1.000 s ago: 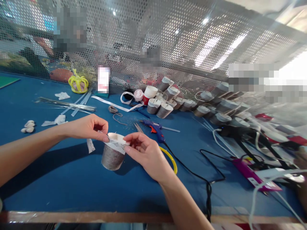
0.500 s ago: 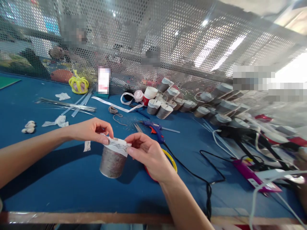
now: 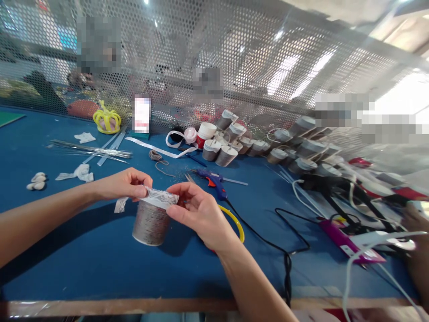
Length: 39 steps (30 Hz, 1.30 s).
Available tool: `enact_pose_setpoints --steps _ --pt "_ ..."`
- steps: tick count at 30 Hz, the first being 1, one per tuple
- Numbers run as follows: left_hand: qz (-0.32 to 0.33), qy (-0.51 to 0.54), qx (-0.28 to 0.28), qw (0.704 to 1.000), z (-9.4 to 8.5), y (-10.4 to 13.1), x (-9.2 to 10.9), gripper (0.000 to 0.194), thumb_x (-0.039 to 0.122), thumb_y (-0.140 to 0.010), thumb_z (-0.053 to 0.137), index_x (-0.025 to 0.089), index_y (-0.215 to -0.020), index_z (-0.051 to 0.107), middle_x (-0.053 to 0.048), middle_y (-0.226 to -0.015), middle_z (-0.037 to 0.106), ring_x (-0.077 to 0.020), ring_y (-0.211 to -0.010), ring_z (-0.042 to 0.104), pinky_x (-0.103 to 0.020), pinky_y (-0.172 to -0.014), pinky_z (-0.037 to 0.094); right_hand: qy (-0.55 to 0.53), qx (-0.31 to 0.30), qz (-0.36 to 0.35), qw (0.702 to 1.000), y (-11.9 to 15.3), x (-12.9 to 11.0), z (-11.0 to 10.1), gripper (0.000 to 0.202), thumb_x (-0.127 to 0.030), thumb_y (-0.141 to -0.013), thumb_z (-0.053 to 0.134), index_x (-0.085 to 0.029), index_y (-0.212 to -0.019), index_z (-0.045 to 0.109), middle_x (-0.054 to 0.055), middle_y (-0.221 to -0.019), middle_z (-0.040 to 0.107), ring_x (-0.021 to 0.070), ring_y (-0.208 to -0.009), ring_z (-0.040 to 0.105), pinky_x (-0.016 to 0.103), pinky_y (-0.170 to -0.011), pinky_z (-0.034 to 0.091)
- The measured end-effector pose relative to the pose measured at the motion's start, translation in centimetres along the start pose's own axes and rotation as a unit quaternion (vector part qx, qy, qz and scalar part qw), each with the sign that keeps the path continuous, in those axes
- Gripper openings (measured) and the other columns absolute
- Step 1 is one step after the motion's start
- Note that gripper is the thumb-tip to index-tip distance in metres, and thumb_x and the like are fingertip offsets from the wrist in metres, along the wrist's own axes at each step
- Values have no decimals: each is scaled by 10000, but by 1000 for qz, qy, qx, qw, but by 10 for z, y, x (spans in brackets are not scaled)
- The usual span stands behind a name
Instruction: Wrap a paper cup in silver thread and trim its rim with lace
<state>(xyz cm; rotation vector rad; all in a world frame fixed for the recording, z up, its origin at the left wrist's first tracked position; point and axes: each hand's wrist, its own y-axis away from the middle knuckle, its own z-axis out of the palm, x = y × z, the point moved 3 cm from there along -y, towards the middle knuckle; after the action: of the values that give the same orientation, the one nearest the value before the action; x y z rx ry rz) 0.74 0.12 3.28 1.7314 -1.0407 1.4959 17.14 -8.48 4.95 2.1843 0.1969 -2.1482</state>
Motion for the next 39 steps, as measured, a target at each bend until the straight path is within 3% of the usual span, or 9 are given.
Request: enact_pose_setpoints --steps 2,9,13,17,24,28,39 --pt "0 2 4 1000 0 0 0 298 417 -683 602 136 -626 520 64 -519 440 -52 -458 380 -197 -465 282 19 16 6 1000 0 1 1 275 -280 -631 742 -201 -858 608 -2 -799 604 105 -716 539 219 -643 445" --pt "4 50 25 998 0 -1 -1 303 411 -681 606 136 -615 500 62 -526 437 -51 -468 392 -194 -471 301 28 72 -34 996 4 -3 -4 246 -365 -729 654 -187 -890 598 -12 -703 566 76 -568 482 203 -503 394" --pt "6 59 58 997 -1 -1 -2 286 389 -674 618 137 -614 497 56 -565 449 -50 -492 406 -188 -479 317 43 138 -46 988 9 0 -8 225 -382 -741 639 -173 -757 559 -26 -635 520 63 -513 449 200 -460 354" --pt "3 56 78 995 -1 -1 -2 275 378 -654 626 138 -609 498 56 -558 451 -50 -487 401 -188 -475 320 87 118 -22 989 11 3 -5 272 -430 -746 615 -168 -734 541 -45 -561 455 60 -469 391 198 -413 304" --pt "6 41 66 997 0 -1 0 283 391 -633 635 138 -609 509 50 -547 466 -60 -492 408 -196 -480 322 103 125 -43 986 8 -5 -4 233 -379 -744 624 -187 -868 573 -10 -699 518 76 -530 419 208 -439 324" --pt "9 43 56 997 0 -1 0 281 389 -645 629 138 -604 507 49 -543 463 -62 -498 411 -195 -484 322 117 98 -53 987 4 -2 -5 184 -365 -761 611 -188 -809 599 -11 -695 512 73 -523 387 220 -443 294" --pt "3 50 51 997 0 -1 -1 289 387 -636 635 133 -597 503 47 -540 465 -62 -502 414 -190 -486 325 135 97 -55 985 1 0 -5 173 -372 -779 589 -199 -794 584 -34 -645 500 75 -496 397 228 -456 310"
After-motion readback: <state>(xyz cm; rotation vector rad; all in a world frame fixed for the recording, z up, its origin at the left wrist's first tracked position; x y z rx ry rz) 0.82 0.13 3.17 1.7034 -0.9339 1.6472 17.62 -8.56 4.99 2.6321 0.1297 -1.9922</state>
